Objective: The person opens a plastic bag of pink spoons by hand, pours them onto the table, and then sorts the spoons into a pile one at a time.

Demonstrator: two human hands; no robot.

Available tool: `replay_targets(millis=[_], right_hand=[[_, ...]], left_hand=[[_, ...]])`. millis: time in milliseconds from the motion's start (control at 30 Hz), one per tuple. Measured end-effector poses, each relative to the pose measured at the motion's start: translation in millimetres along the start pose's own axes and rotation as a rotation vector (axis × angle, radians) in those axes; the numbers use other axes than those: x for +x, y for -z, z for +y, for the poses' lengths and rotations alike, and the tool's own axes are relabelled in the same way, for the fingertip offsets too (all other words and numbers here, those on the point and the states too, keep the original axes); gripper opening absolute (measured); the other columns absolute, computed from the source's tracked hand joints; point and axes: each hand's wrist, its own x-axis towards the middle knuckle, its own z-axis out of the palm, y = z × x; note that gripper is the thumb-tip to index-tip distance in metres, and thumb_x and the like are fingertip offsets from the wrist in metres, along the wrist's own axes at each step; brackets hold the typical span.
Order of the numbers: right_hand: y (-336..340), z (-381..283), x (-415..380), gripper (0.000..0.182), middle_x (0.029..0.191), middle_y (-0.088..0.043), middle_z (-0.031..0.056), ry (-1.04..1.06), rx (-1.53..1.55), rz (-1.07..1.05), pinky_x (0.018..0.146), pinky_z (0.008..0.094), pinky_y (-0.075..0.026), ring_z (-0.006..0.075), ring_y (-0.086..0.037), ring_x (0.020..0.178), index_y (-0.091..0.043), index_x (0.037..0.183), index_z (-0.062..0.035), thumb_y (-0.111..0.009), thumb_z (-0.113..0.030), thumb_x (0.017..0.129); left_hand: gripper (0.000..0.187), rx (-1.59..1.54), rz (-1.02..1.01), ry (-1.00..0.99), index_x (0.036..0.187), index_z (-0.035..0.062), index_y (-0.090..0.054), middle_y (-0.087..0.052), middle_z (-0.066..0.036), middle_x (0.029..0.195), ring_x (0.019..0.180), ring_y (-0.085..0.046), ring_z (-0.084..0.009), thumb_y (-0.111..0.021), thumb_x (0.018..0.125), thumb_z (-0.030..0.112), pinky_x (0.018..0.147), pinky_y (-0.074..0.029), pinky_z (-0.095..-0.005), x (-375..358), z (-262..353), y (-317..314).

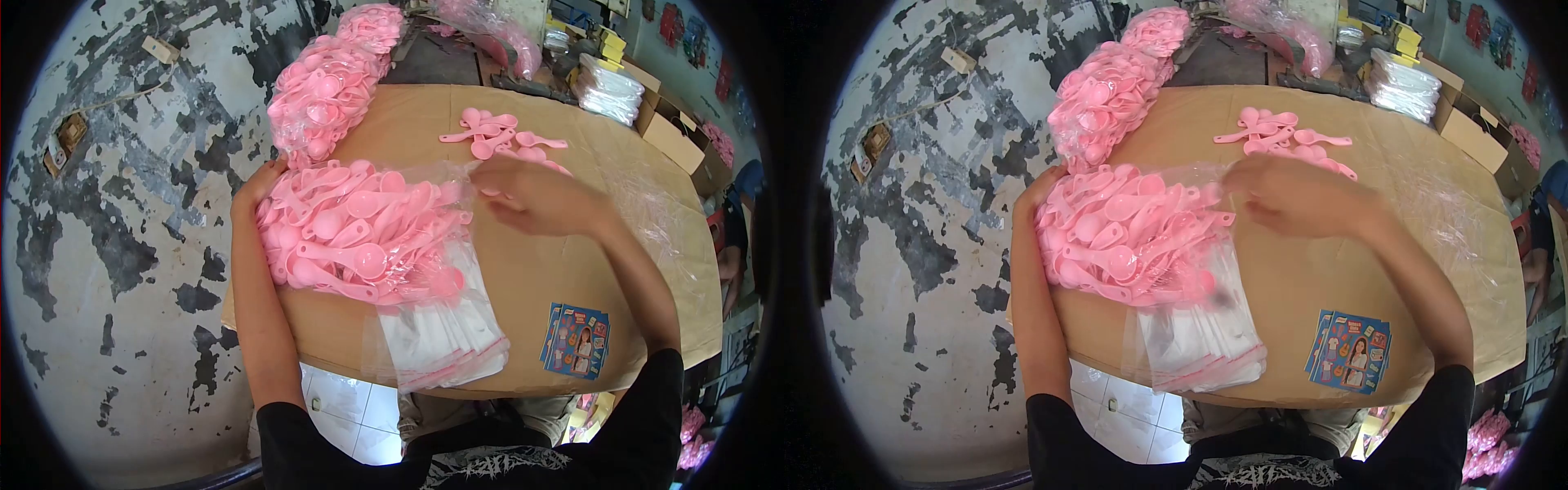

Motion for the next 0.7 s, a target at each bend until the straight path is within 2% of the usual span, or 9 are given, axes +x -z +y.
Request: replay_targets(millis=[67, 167, 267, 367, 467, 533, 633, 700], right_hand=[[-32, 5, 19, 0.037, 0.12, -0.06, 0.0179, 0.159, -0.203, 0.149, 0.099, 0.0419, -0.046, 0.0359, -0.058, 0.109, -0.056, 0.123, -0.0018, -0.06, -0.008, 0.087], [-44, -3, 34, 0.033, 0.119, -0.059, 0.0209, 0.059, 0.015, 0.01, 0.095, 0.0441, -0.047, 0.0379, -0.06, 0.105, -0.056, 0.12, 0.0003, -0.058, -0.009, 0.088], [-51, -5, 29, 0.026, 0.109, -0.062, 0.0219, -0.002, 0.146, 0.094, 0.091, 0.0455, -0.049, 0.0385, -0.061, 0.101, -0.058, 0.113, -0.0001, -0.056, -0.013, 0.091], [-43, 21, 26, 0.022, 0.105, -0.062, 0.021, -0.001, -0.237, -0.195, 0.087, 0.0456, -0.05, 0.0365, -0.061, 0.101, -0.059, 0.106, 0.0003, -0.055, -0.017, 0.093], [-3, 10, 14, 0.027, 0.108, -0.061, 0.0199, -0.119, -0.102, -0.1, 0.086, 0.0444, -0.049, 0.0361, -0.061, 0.098, -0.058, 0.115, 0.0005, -0.059, -0.012, 0.09], [34, -2, 8, 0.024, 0.105, -0.062, 0.0185, -0.372, -0.062, -0.206, 0.085, 0.0431, -0.049, 0.0347, -0.06, 0.097, -0.059, 0.112, -0.0001, -0.059, -0.013, 0.091], [47, 36, -19, 0.026, 0.106, -0.062, 0.0165, -0.13, -0.168, 0.08, 0.087, 0.0404, -0.048, 0.033, -0.058, 0.099, -0.059, 0.113, -0.0011, -0.061, -0.013, 0.09], [47, 37, -21, 0.028, 0.11, -0.061, 0.0157, -0.146, -0.415, 0.189, 0.089, 0.0397, -0.047, 0.0331, -0.058, 0.102, -0.059, 0.115, -0.0015, -0.063, -0.015, 0.09]], left_hand=[[0.076, -0.023, -0.029, -0.008, 0.129, -0.0042, -0.056, -0.063, -0.017, 0.124, 0.108, -0.06, -0.0236, -0.037, 0.098, 0.062, 0.097, -0.044, -0.0339, -4, 7, -1], [0.078, -0.018, -0.059, -0.019, 0.128, -0.0051, -0.056, -0.062, -0.017, 0.124, 0.109, -0.06, -0.0234, -0.037, 0.097, 0.064, 0.098, -0.044, -0.0341, -3, 6, 2], [0.079, 0.015, -0.021, -0.042, 0.127, -0.0062, -0.056, -0.062, -0.017, 0.124, 0.108, -0.059, -0.0231, -0.038, 0.097, 0.064, 0.097, -0.044, -0.0339, 6, -2, 7], [0.078, -0.018, -0.034, -0.017, 0.128, -0.0068, -0.055, -0.061, -0.017, 0.125, 0.109, -0.059, -0.0228, -0.039, 0.097, 0.063, 0.097, -0.044, -0.0335, -9, 7, -1], [0.078, -0.026, -0.06, -0.003, 0.131, -0.0068, -0.052, -0.06, -0.017, 0.127, 0.11, -0.058, -0.0227, -0.04, 0.097, 0.062, 0.098, -0.043, -0.0332, -3, 3, 3], [0.079, -0.022, -0.031, 0.004, 0.133, -0.0068, -0.051, -0.06, -0.017, 0.128, 0.11, -0.058, -0.0229, -0.041, 0.097, 0.062, 0.098, -0.043, -0.0333, -6, 6, 2], [0.081, -0.036, -0.038, -0.001, 0.133, -0.0068, -0.051, -0.059, -0.017, 0.129, 0.113, -0.057, -0.024, -0.041, 0.096, 0.064, 0.101, -0.041, -0.0334, -9, 9, 0], [0.082, -0.015, 0.004, -0.003, 0.133, -0.0071, -0.05, -0.059, -0.018, 0.129, 0.115, -0.056, -0.0246, -0.041, 0.095, 0.065, 0.103, -0.039, -0.0336, 7, -10, 5]])
